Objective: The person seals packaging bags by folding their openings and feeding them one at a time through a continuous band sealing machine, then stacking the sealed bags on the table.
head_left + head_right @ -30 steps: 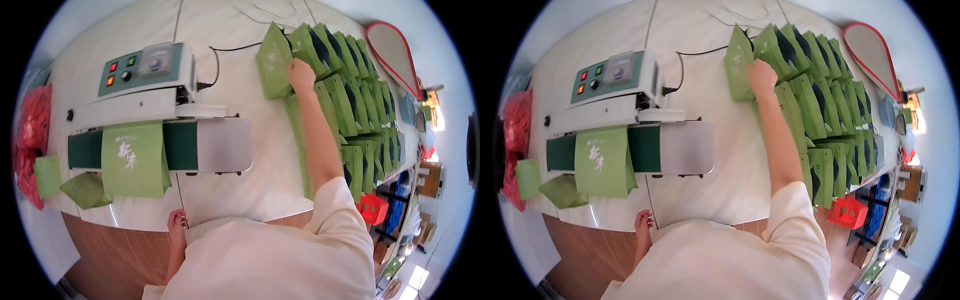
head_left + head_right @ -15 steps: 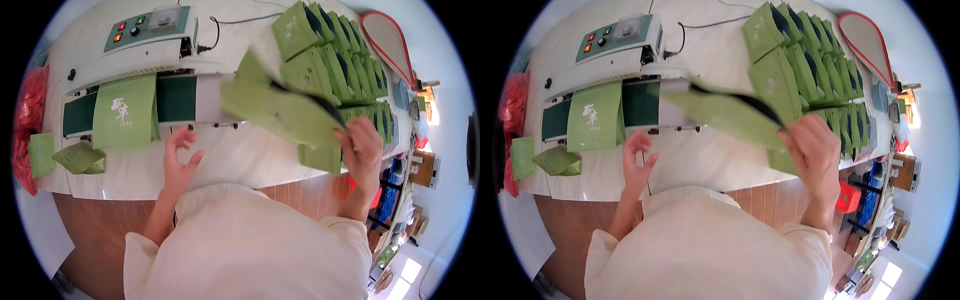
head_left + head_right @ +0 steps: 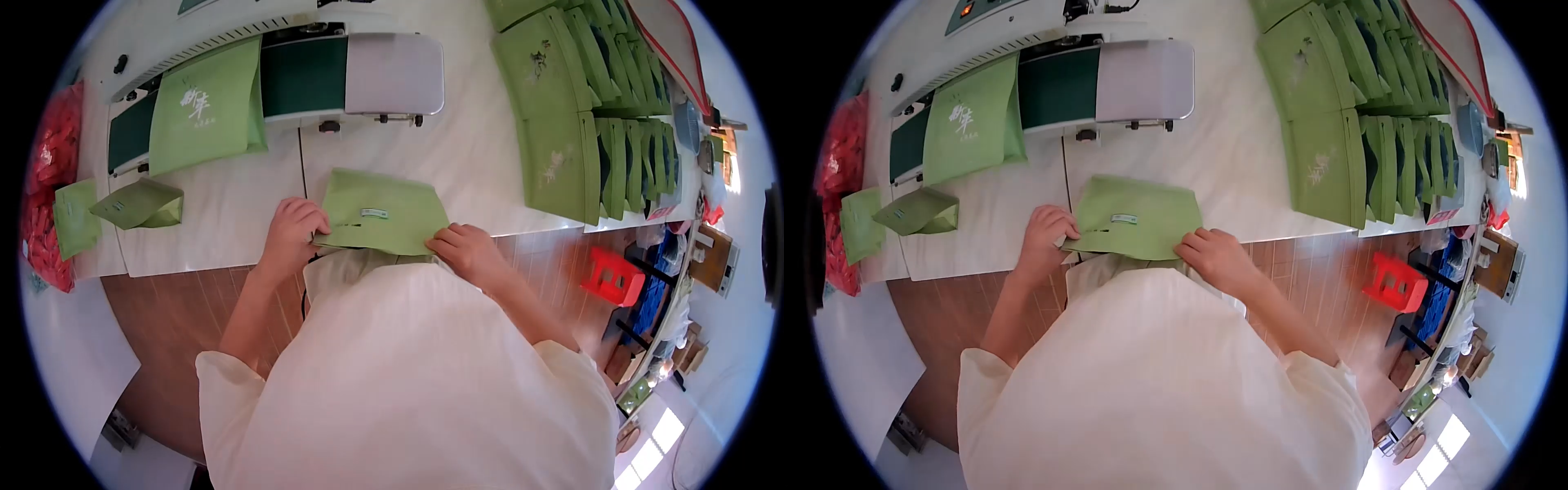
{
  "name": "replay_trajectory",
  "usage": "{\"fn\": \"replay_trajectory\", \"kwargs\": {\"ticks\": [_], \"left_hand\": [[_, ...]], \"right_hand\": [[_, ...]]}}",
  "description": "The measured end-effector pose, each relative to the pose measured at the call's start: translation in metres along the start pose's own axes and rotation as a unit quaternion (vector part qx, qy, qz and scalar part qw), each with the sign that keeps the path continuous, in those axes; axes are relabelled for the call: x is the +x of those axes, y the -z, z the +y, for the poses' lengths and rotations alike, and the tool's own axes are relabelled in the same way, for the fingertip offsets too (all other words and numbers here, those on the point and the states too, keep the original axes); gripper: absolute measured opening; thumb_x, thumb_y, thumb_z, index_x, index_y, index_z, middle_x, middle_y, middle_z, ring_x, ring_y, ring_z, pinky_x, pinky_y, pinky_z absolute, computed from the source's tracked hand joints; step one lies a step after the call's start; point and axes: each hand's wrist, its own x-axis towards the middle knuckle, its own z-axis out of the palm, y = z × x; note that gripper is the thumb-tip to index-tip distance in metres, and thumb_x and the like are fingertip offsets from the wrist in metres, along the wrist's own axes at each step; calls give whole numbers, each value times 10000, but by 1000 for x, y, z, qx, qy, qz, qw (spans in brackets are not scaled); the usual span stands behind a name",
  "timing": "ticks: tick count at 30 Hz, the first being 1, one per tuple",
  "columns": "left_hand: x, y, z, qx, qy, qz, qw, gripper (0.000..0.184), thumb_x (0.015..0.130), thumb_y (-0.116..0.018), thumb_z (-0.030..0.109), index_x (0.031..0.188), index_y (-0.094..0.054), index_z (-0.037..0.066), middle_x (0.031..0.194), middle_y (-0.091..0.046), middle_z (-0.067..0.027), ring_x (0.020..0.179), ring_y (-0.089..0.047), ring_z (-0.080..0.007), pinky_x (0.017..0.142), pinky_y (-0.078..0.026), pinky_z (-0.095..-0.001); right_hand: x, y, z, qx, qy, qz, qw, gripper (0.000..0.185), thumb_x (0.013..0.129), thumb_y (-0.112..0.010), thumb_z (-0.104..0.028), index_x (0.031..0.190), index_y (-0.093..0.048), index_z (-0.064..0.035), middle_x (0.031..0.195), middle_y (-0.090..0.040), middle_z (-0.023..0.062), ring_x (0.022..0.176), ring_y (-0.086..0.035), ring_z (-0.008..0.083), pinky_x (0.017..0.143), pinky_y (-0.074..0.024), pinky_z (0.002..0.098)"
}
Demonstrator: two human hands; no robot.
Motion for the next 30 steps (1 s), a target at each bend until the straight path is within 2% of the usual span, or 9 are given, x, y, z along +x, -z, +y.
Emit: {"fn": "replay_trajectory", "kwargs": {"ticks": [2, 4, 10, 12, 14, 16, 21, 27, 30], "left_hand": [[-6, 0, 8, 48, -3, -10, 999, 334, 546, -723, -16, 801, -536, 91, 880, -563, -37, 920, -532, -237, 859, -389, -367], [-5, 3, 25, 98, -12, -20, 995, 306, 558, -706, -9, 795, -539, 89, 884, -561, -37, 920, -531, -227, 849, -391, -365], [4, -26, 65, 172, 25, -128, 976, 417, 718, -618, 94, 1132, -566, 75, 1032, -536, -49, 907, -527, -205, 794, -408, -350], [-2, -40, 57, 244, -40, -165, 955, 491, 761, -550, 71, 1250, -503, 93, 1119, -537, -75, 942, -531, -236, 783, -440, -384], [-13, -49, 53, 267, -28, -154, 951, 471, 758, -556, 76, 1227, -516, 80, 1147, -535, -91, 975, -541, -242, 758, -463, -372], [-9, -42, 55, 293, -17, -138, 946, 451, 755, -563, 81, 1205, -528, 67, 1175, -533, -108, 1008, -552, -247, 733, -487, -361], [22, -15, 54, 184, 80, -305, 931, 363, 762, -545, 64, 1125, -564, 49, 1009, -622, -98, 931, -624, -210, 614, -518, -330], [31, -2, 60, 230, 8, -99, 968, 376, 725, -549, 31, 1097, -580, 77, 851, -610, -58, 782, -611, -193, 619, -492, -337], [21, -23, 43, 230, 25, -185, 955, 373, 660, -587, 54, 1032, -600, 30, 817, -612, -67, 775, -603, -215, 669, -470, -337]], "right_hand": [[1, -9, -8, 39, -18, -10, 999, 227, 678, -636, -65, 897, -586, -91, 776, -525, 32, 731, -554, 191, 585, -440, 302], [4, -12, -12, -41, -20, -76, 996, 202, 730, -606, -122, 929, -584, -96, 756, -515, 30, 694, -544, 180, 565, -427, 305], [18, -34, -46, -72, -57, -102, 990, 292, 776, -560, -260, 1020, -559, -100, 772, -523, 30, 672, -540, 167, 546, -426, 308], [15, -44, -49, -81, -76, -83, 990, 301, 773, -564, -256, 1032, -558, -104, 770, -523, 28, 679, -543, 168, 537, -431, 303], [13, -47, -54, -91, -98, -63, 989, 310, 770, -569, -252, 1045, -556, -108, 768, -524, 27, 685, -546, 169, 528, -436, 299], [14, -48, -58, -131, -147, -37, 980, 205, 745, -582, -212, 907, -574, -87, 717, -517, 21, 623, -542, 164, 468, -424, 277], [11, -56, -34, -203, -149, 21, 968, 125, 635, -597, -139, 663, -482, -100, 601, -466, 7, 492, -492, 138, 395, -367, 257], [21, -37, -20, -218, -123, 159, 955, 169, 562, -581, -87, 569, -417, -128, 528, -396, -7, 478, -471, 132, 366, -317, 269], [10, -55, -8, -205, -110, 71, 970, 162, 574, -589, -101, 574, -429, -128, 536, -411, -6, 496, -491, 135, 370, -336, 278]]}}
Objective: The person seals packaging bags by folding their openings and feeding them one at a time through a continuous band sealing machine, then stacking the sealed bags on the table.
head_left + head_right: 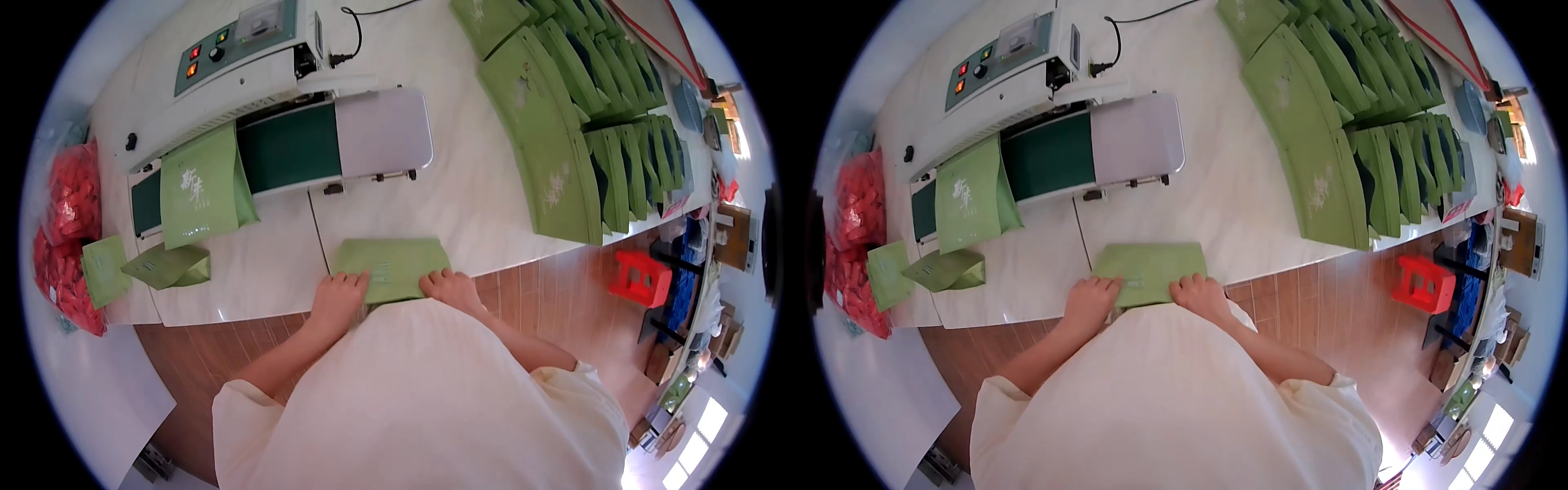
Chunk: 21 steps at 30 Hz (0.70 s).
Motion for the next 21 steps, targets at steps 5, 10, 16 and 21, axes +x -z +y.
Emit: {"fn": "replay_trajectory", "kwargs": {"ticks": [5, 10, 16, 21], "left_hand": [[3, 18, -42, -83, -2, 61, 995, 352, 657, -582, 40, 1004, -633, 74, 809, -617, -66, 767, -593, -234, 671, -465, -351], [70, 90, -68, -254, 119, 162, 946, 268, 781, -640, 104, 1049, -656, 107, 899, -664, -91, 774, -633, -205, 699, -494, -300], [166, 100, -123, -524, 217, 216, 795, 259, 814, -691, 186, 991, -655, 1, 816, -677, -53, 682, -579, -56, 636, -460, -199], [197, 83, -134, -596, 323, 286, 677, 284, 859, -656, 222, 959, -644, -44, 802, -654, -36, 677, -565, -56, 616, -446, -192]], "right_hand": [[30, 39, 34, 114, -20, -44, 992, 90, 629, -596, -107, 612, -509, -122, 583, -503, 15, 547, -552, 182, 445, -429, 314], [102, 71, 99, 274, -134, 1, 952, 131, 759, -647, -96, 884, -650, -57, 806, -646, 91, 674, -597, 263, 598, -472, 333], [180, 43, 170, 448, -258, -29, 856, 247, 819, -687, -220, 916, -645, 3, 781, -660, 46, 657, -569, 114, 635, -454, 252], [214, 30, 178, 594, -402, 61, 694, 264, 816, -701, -250, 841, -653, 9, 698, -597, -28, 614, -491, 47, 543, -392, 225]]}}
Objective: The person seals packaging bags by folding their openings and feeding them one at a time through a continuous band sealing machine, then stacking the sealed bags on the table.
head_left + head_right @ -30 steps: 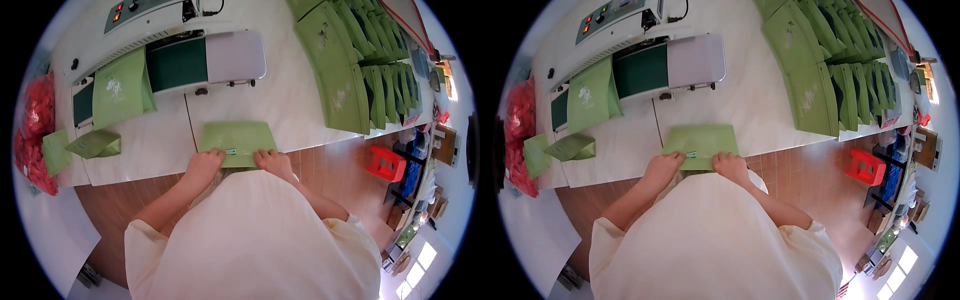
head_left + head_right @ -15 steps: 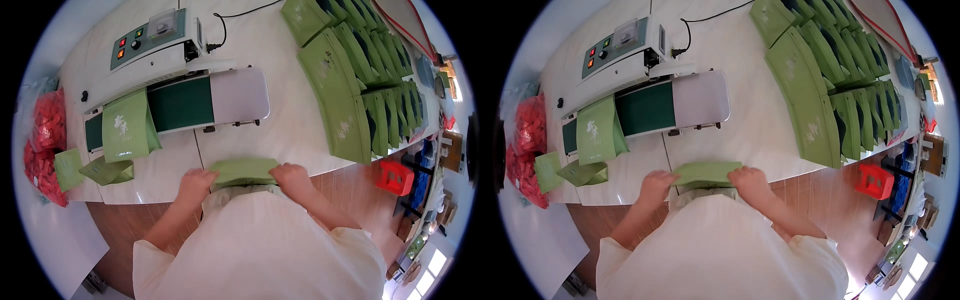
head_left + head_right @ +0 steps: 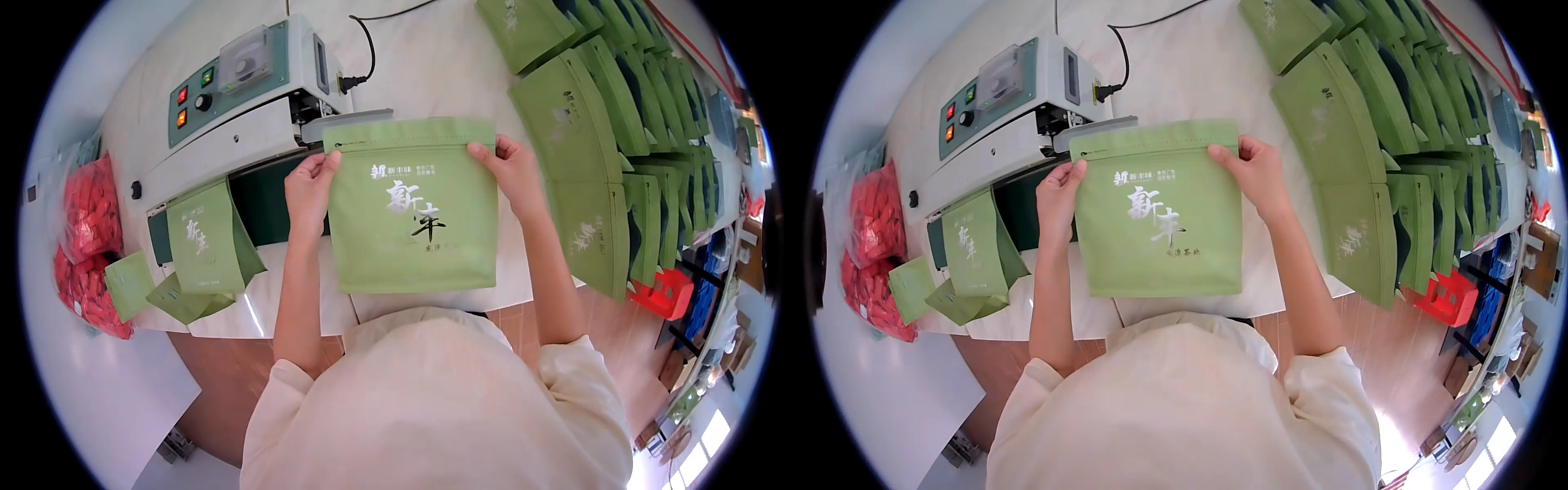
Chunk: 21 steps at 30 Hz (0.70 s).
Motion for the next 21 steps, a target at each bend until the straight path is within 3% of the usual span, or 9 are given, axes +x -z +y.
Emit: {"fn": "replay_trajectory", "kwargs": {"ticks": [7, 13, 21], "left_hand": [[19, 14, -19, -20, 13, 45, 999, 319, 888, -618, 271, 963, -635, -39, 793, -633, -27, 664, -522, -53, 608, -423, -193], [22, 25, -20, -57, 22, 63, 996, 323, 905, -591, 283, 945, -634, -34, 788, -619, -17, 668, -502, -56, 617, -408, -194], [31, 53, -27, -61, 12, 72, 995, 278, 894, -612, 252, 925, -639, -22, 810, -619, -6, 695, -498, -50, 641, -400, -189]], "right_hand": [[16, -8, 10, 74, -28, -31, 996, 253, 869, -629, -256, 815, -643, -9, 646, -515, -53, 594, -399, 37, 538, -327, 205], [17, -22, 8, 87, -38, -37, 995, 250, 890, -591, -240, 849, -652, -2, 670, -549, -46, 603, -417, 37, 551, -336, 203], [19, -44, 3, 64, -61, -59, 994, 265, 880, -604, -239, 890, -667, 19, 739, -630, -7, 656, -525, 60, 625, -429, 211]]}}
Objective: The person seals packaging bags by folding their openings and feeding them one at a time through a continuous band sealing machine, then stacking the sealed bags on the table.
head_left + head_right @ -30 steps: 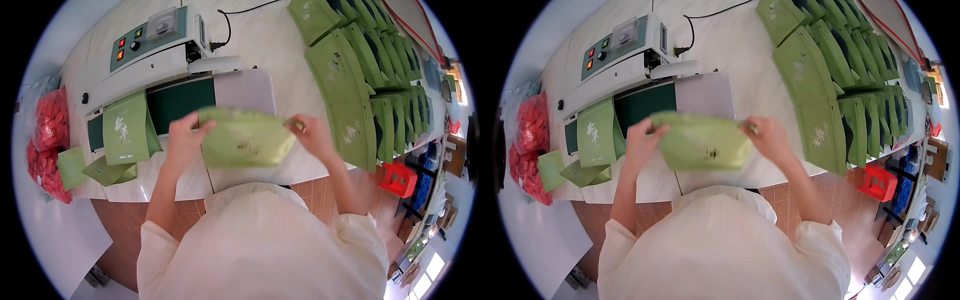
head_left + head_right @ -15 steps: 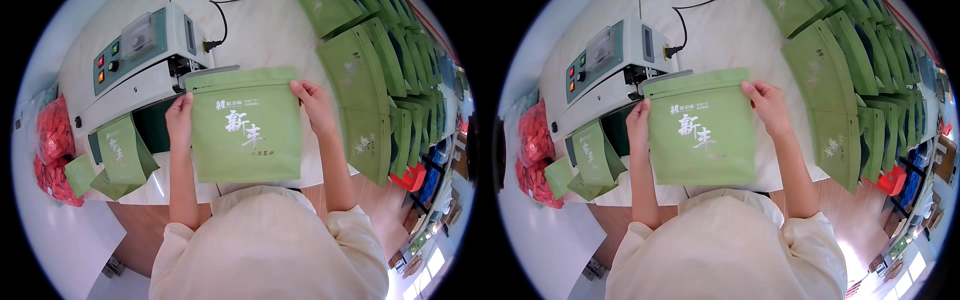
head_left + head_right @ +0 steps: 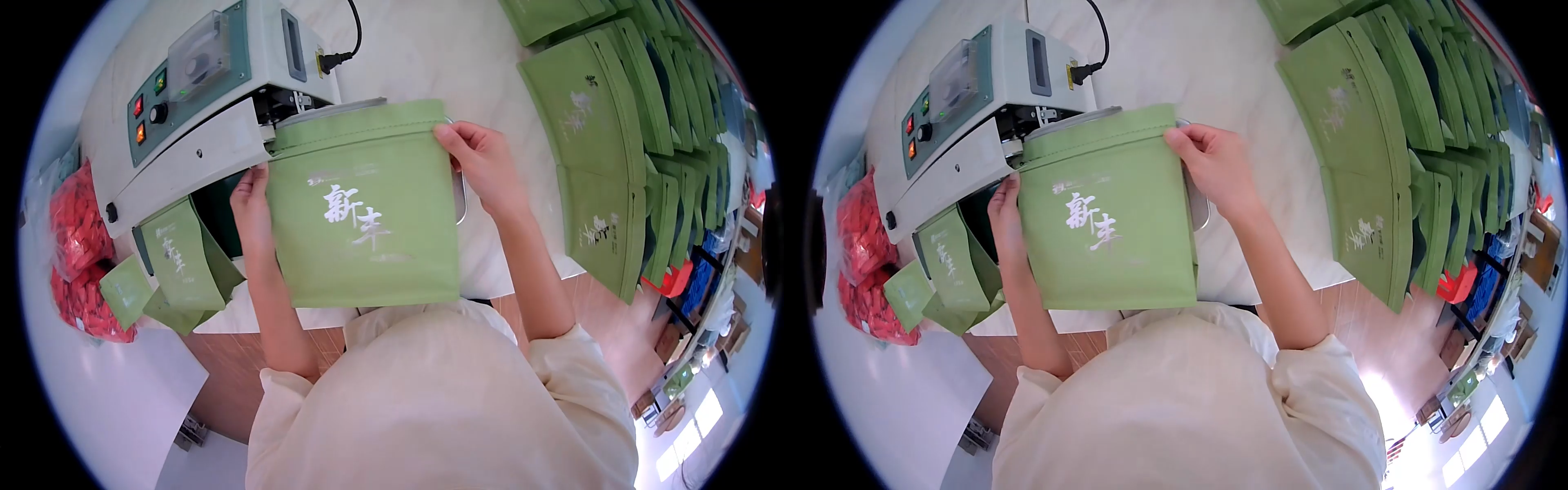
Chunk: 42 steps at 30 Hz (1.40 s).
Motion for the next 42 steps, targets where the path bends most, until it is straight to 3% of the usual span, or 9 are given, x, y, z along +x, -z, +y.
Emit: {"fn": "replay_trajectory", "kwargs": {"ticks": [12, 16, 21, 23, 30, 32, 37, 40, 42], "left_hand": [[19, 40, -1, 39, -13, 7, 999, 299, 902, -597, 253, 998, -631, -27, 900, -644, -28, 776, -546, -61, 711, -410, -187], [25, 48, -4, 51, -8, 13, 999, 316, 908, -587, 260, 1024, -623, -32, 937, -641, -30, 809, -551, -68, 741, -413, -193], [4, 45, 14, 105, 6, 26, 994, 339, 915, -572, 251, 1102, -598, -31, 983, -636, -51, 876, -554, -85, 794, -415, -209], [-15, 47, 18, 264, -48, 29, 963, 343, 926, -543, 229, 1171, -568, -10, 1046, -624, -78, 909, -557, -108, 828, -417, -229], [-93, 47, 9, 265, -199, 129, 935, 276, 928, -512, 141, 1166, -555, 8, 1105, -580, -89, 955, -543, -158, 873, -414, -276], [-111, 41, 12, 334, -248, 208, 885, 229, 923, -498, 82, 1134, -556, 12, 1098, -561, -91, 980, -523, -165, 887, -403, -279], [-143, 44, -6, 274, -242, 219, 905, 166, 918, -471, 21, 1068, -542, 14, 1059, -555, -90, 938, -524, -183, 855, -415, -297], [-170, 34, -17, 248, -272, 129, 921, 118, 924, -467, 54, 1021, -526, 20, 936, -555, -81, 906, -517, -159, 821, -415, -288], [-187, 22, -22, 272, -351, -14, 896, 138, 891, -475, -3, 1005, -537, 44, 836, -596, -87, 783, -529, -176, 709, -440, -290]], "right_hand": [[11, -30, -10, -59, -2, -27, 998, 280, 861, -616, -242, 845, -657, 35, 643, -604, 18, 555, -533, 72, 503, -435, 236], [15, -31, -6, -52, -16, -40, 998, 286, 853, -623, -238, 826, -652, 45, 636, -608, 33, 543, -529, 84, 522, -442, 240], [26, -35, 10, -126, 88, -23, 988, 314, 814, -650, -265, 769, -650, 45, 604, -600, 70, 524, -532, 130, 560, -443, 278], [26, -35, 9, -134, 88, -27, 987, 322, 811, -651, -277, 766, -651, 43, 595, -596, 70, 520, -528, 137, 553, -439, 282], [27, -47, 9, -120, 63, -45, 990, 320, 821, -639, -275, 753, -659, 37, 556, -582, 61, 501, -518, 125, 515, -426, 282], [25, -50, 6, -111, 53, -46, 991, 315, 824, -638, -266, 751, -658, 39, 558, -584, 59, 500, -518, 119, 514, -425, 280], [25, -57, 11, -70, 56, -52, 995, 296, 831, -634, -242, 759, -653, 45, 560, -586, 57, 496, -514, 109, 516, -426, 278], [25, -62, 10, -61, 47, -55, 996, 296, 834, -629, -240, 779, -654, 49, 564, -584, 57, 496, -507, 110, 518, -426, 278], [26, -65, 14, -53, 37, -57, 996, 295, 832, -630, -240, 787, -655, 51, 575, -585, 65, 514, -513, 113, 527, -429, 282]]}}
